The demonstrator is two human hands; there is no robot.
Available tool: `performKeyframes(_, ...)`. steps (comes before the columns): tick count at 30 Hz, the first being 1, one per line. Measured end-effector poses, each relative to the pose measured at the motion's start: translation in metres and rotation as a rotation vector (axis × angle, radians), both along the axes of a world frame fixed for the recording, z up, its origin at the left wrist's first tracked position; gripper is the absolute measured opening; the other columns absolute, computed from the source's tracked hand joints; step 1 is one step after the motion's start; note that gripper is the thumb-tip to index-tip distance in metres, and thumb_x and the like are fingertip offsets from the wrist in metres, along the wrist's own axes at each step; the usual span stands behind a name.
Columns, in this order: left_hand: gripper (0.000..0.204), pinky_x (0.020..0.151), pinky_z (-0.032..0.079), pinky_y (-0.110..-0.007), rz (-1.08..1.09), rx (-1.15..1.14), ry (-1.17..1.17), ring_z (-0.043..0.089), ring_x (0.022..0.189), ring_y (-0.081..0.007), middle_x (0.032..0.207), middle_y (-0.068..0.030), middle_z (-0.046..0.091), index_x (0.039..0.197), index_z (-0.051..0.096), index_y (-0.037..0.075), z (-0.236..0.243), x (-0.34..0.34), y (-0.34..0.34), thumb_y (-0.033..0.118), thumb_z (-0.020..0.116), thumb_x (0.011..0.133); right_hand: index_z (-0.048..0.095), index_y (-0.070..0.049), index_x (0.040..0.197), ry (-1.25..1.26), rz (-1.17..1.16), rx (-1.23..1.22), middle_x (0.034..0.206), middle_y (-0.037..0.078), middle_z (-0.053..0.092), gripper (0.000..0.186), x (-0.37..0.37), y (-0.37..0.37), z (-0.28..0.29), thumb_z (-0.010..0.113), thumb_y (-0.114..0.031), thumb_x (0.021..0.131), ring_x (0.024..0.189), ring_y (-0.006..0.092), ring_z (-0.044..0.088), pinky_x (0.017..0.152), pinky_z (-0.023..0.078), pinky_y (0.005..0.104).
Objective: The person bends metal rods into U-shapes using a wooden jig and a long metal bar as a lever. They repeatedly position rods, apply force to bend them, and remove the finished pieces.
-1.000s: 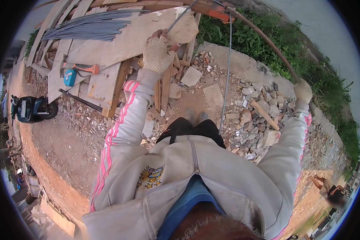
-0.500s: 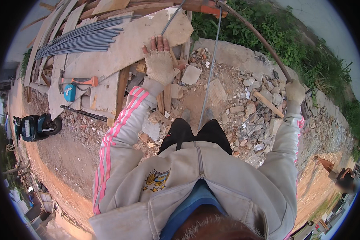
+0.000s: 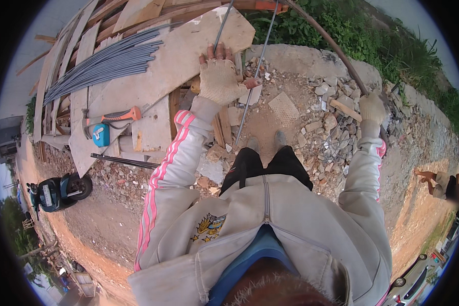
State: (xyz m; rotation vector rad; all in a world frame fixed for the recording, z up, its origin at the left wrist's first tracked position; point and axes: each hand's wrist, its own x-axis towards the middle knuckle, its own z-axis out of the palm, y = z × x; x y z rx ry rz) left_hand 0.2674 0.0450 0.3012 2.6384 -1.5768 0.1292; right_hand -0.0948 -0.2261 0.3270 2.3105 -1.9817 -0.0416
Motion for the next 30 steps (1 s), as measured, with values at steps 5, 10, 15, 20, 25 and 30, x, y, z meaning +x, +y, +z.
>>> performKeyframes(5, 0.127, 0.122, 0.014, -0.068, -0.005, 0.086, 0.035, 0.019, 0.157, -0.0444, 0.167, -0.0252, 0.027, 0.160, 0.028, -0.005, 0.014, -0.009, 0.000, 0.082, 0.064, 0.075, 0.075, -0.011, 0.114, -0.022, -0.001, 0.019, 0.109, 0.023, 0.074, 0.037, -0.007, 0.007, -0.013, 0.055, -0.031, 0.091, 0.104, 0.0427, 0.071, 0.090, 0.056, 0.0532)
performKeyframes(10, 0.115, 0.122, 0.017, -0.067, 0.019, 0.119, 0.062, 0.023, 0.156, -0.0419, 0.166, -0.0256, 0.030, 0.159, 0.029, -0.005, 0.018, -0.018, -0.001, 0.067, 0.070, 0.079, 0.074, -0.008, 0.114, -0.045, 0.051, 0.030, 0.108, 0.025, 0.073, 0.043, -0.008, 0.012, 0.004, 0.053, -0.041, 0.096, 0.105, 0.0445, 0.069, 0.090, 0.054, 0.0542)
performKeyframes(15, 0.109, 0.122, 0.020, -0.066, 0.001, 0.067, 0.087, 0.027, 0.155, -0.0395, 0.164, -0.0267, 0.033, 0.157, 0.033, -0.006, 0.013, -0.010, 0.004, 0.056, 0.074, 0.078, 0.069, -0.010, 0.121, -0.111, 0.230, 0.073, 0.103, 0.026, 0.072, 0.048, -0.024, 0.003, 0.007, 0.049, -0.049, 0.102, 0.101, 0.0472, 0.068, 0.086, 0.052, 0.0574)
performKeyframes(20, 0.108, 0.122, 0.019, -0.066, -0.012, 0.139, 0.119, 0.028, 0.155, -0.0403, 0.163, -0.0275, 0.034, 0.156, 0.034, -0.008, 0.026, -0.012, -0.002, 0.055, 0.073, 0.078, 0.067, -0.008, 0.114, -0.106, 0.290, -0.005, 0.099, 0.028, 0.070, 0.044, -0.040, -0.034, 0.010, 0.048, -0.046, 0.105, 0.097, 0.0489, 0.067, 0.081, 0.051, 0.0586)
performKeyframes(25, 0.107, 0.122, 0.019, -0.066, -0.011, 0.128, 0.115, 0.029, 0.154, -0.0410, 0.163, -0.0279, 0.034, 0.156, 0.033, -0.009, 0.020, -0.011, -0.001, 0.056, 0.071, 0.080, 0.066, -0.005, 0.104, -0.102, 0.344, 0.033, 0.093, 0.028, 0.069, 0.048, -0.033, -0.038, 0.031, 0.047, -0.049, 0.106, 0.094, 0.0500, 0.066, 0.079, 0.050, 0.0596)
performKeyframes(30, 0.103, 0.122, 0.020, -0.065, -0.008, 0.089, 0.012, 0.030, 0.154, -0.0415, 0.163, -0.0276, 0.034, 0.155, 0.035, -0.009, 0.020, -0.021, 0.003, 0.055, 0.069, 0.083, 0.067, -0.005, 0.103, -0.116, 0.353, -0.003, 0.096, 0.027, 0.071, 0.057, -0.038, -0.032, 0.015, 0.044, -0.057, 0.105, 0.097, 0.0494, 0.067, 0.082, 0.052, 0.0584)
